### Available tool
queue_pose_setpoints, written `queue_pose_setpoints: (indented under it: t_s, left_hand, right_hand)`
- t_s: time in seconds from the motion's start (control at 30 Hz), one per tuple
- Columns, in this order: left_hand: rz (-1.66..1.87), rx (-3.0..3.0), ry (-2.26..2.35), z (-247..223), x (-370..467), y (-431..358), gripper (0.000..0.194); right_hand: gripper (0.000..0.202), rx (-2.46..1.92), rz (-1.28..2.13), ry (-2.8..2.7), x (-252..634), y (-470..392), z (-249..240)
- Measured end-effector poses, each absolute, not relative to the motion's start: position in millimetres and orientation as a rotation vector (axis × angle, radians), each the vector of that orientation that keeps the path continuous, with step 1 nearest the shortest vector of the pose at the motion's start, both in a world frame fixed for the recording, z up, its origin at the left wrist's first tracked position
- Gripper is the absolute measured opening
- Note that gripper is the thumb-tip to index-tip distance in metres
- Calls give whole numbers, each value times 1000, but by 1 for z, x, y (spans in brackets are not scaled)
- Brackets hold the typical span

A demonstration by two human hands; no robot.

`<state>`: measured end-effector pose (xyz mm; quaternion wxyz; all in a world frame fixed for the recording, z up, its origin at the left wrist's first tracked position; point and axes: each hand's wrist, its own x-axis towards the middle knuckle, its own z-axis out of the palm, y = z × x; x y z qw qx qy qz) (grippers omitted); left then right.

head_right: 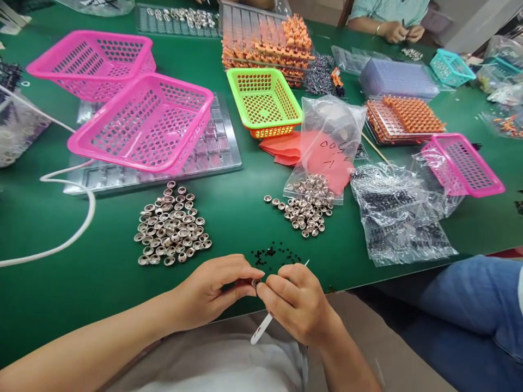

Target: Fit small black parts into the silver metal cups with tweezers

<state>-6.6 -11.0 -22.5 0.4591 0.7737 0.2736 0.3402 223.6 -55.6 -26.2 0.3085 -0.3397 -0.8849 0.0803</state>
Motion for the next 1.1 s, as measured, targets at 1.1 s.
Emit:
queue_pose_setpoints:
  t_s: [1.1]
  left_hand:
    - [945,1817,604,-21,-5,-22,17]
  right_hand:
    - [21,-617,214,-2411,221,-51,-21]
